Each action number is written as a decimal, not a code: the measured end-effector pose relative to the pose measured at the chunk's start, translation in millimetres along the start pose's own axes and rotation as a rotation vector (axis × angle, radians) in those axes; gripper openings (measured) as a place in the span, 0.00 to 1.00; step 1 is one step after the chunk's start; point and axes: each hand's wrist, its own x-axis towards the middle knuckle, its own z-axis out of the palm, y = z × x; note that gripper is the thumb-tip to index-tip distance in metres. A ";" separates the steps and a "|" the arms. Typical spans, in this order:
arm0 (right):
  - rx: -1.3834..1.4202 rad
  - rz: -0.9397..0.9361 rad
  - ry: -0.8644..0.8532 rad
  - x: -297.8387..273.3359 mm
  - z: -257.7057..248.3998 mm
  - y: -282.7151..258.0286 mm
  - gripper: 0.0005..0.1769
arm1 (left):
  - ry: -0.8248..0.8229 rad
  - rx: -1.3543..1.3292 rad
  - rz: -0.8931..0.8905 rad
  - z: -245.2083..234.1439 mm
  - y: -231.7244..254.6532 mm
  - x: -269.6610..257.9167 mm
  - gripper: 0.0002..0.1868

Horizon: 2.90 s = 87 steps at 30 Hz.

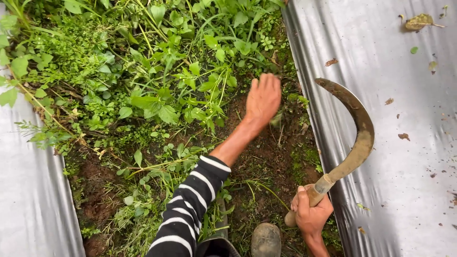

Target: Weeding a garden bed by cutting plants with a sickle and pulling them out by hand

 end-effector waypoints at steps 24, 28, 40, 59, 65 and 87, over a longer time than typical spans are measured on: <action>-0.004 -0.012 0.029 -9.8 -25.7 12.7 0.09 | 0.015 -0.519 -0.111 15.7 -17.7 -65.5 0.12; -0.035 0.012 0.028 -3.6 -13.9 11.5 0.10 | 0.221 -0.429 0.183 -31.5 -1.1 -53.0 0.12; -0.106 0.050 -0.008 12.5 -4.9 15.2 0.09 | 0.076 -0.461 -0.095 43.8 -18.0 -9.0 0.17; -0.423 0.163 -0.149 26.1 8.9 74.8 0.07 | -0.351 -0.505 0.122 -39.9 -29.0 -155.7 0.15; -0.396 0.317 -0.151 -1.9 -7.8 95.0 0.09 | -0.453 -0.541 0.218 -58.6 -26.2 -177.8 0.15; -0.293 0.400 -0.206 11.4 10.4 98.1 0.08 | -0.637 -0.371 0.149 -31.0 -44.8 -175.4 0.24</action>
